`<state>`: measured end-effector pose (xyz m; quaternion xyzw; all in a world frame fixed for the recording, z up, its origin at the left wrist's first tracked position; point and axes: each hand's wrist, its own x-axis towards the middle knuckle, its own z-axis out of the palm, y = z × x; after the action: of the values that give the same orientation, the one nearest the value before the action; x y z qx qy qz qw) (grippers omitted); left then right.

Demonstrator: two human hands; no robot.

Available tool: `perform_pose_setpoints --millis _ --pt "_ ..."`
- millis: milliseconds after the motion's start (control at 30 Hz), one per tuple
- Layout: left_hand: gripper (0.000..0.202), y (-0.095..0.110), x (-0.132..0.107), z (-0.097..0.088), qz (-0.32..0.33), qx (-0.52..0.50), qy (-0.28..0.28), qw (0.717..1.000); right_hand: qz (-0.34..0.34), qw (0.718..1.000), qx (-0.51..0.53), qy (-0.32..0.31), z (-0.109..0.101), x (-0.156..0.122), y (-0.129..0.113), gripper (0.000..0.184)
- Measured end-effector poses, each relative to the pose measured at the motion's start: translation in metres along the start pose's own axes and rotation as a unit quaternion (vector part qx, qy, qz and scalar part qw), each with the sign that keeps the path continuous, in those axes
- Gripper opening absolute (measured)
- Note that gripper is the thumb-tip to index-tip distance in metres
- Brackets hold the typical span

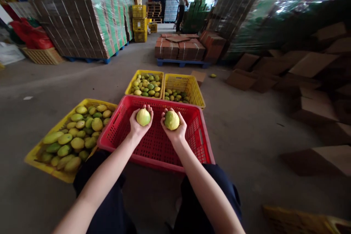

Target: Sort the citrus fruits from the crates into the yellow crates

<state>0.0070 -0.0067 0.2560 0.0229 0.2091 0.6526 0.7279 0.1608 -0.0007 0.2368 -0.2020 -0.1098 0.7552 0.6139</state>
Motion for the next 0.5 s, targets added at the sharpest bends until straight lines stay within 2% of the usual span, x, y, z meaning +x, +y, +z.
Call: perform_pose_setpoints --millis 200,367,500 --pt "0.033 -0.017 0.025 0.005 0.077 0.095 -0.056 0.991 -0.072 0.997 -0.017 -0.003 -0.002 0.018 0.006 0.030" --pt "0.038 -0.030 0.033 0.018 0.055 0.104 -0.058 0.991 -0.095 0.995 0.009 0.021 0.001 0.027 0.007 0.034" --pt "0.039 -0.036 0.037 0.017 0.051 0.118 -0.093 0.987 -0.101 0.994 0.026 0.033 0.004 0.028 0.001 0.032"
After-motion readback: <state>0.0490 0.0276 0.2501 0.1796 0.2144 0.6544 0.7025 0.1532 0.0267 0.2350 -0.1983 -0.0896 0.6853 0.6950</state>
